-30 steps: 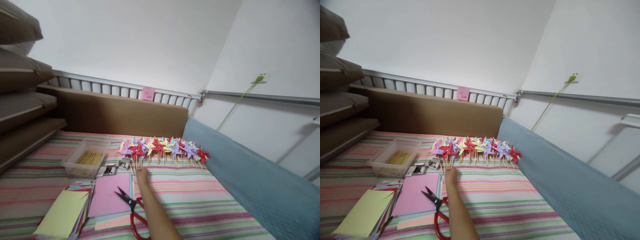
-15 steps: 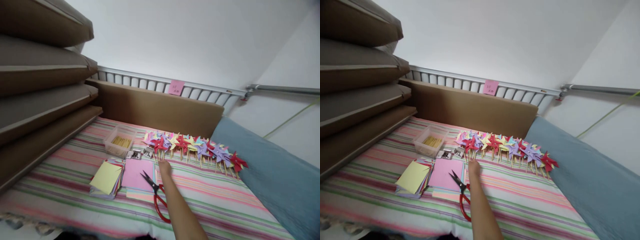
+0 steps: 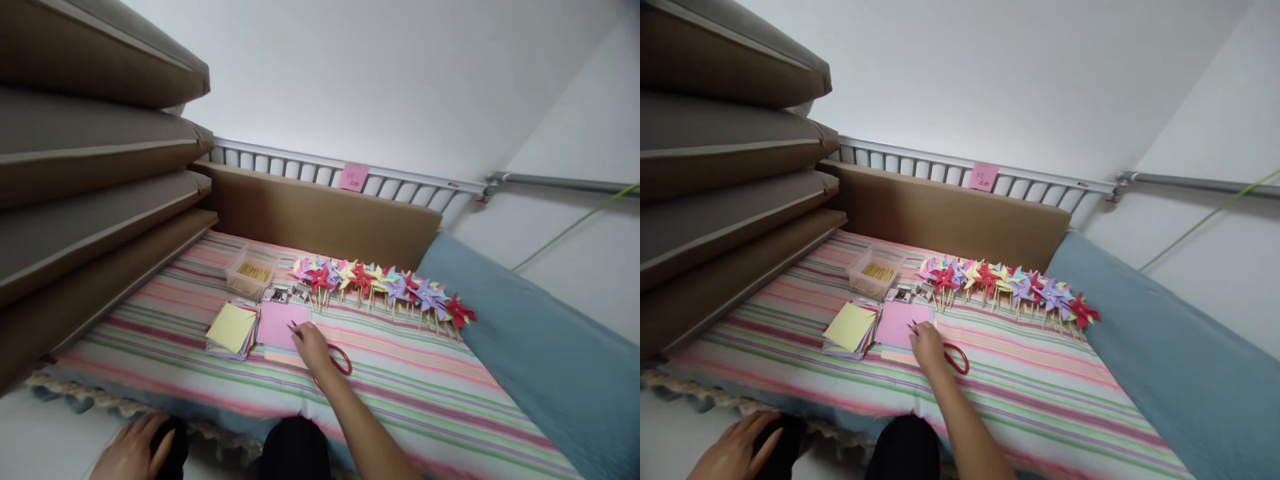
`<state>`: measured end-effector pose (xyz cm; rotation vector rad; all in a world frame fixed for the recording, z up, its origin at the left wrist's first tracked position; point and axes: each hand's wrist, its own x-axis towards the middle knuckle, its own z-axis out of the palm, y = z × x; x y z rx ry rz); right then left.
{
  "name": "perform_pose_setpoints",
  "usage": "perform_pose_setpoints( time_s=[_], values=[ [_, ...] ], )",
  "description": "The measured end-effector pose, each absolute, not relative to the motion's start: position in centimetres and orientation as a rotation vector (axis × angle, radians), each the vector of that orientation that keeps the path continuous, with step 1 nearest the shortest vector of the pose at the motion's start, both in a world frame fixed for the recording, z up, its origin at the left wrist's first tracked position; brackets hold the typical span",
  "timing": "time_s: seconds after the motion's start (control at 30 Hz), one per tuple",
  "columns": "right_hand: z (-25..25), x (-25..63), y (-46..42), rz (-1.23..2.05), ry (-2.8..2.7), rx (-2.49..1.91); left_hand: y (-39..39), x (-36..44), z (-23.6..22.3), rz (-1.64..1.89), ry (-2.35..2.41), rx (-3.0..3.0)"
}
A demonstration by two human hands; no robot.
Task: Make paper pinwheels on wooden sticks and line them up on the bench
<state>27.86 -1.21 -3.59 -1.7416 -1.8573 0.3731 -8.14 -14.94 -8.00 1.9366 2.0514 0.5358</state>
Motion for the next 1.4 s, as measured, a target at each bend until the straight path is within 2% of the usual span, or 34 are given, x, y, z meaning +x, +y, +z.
perform_pose_setpoints(
  time_s=[0.2, 0.6, 0.93, 1.4],
  values=[
    [-3.5, 24.5, -1.7, 0.330, -2.135, -1.647, -14.1, -6.7, -6.4, 0.380, 2.040, 1.959],
    [-3.3, 16.0, 0.8, 0.404, -2.345, -1.386, -14.2, -7.1, -7.6, 0.324, 2.061, 1.982],
    [-4.7, 16.2, 1.8, 0.509, -2.405, -1.458, -14.1, -7.6, -8.3, 0.340, 2.034, 2.050],
    [-5.0, 17.1, 3.0, 0.576, -2.365, -1.319, -14.3, -7.3, -8.0, 0.368, 2.031, 2.066]
  ],
)
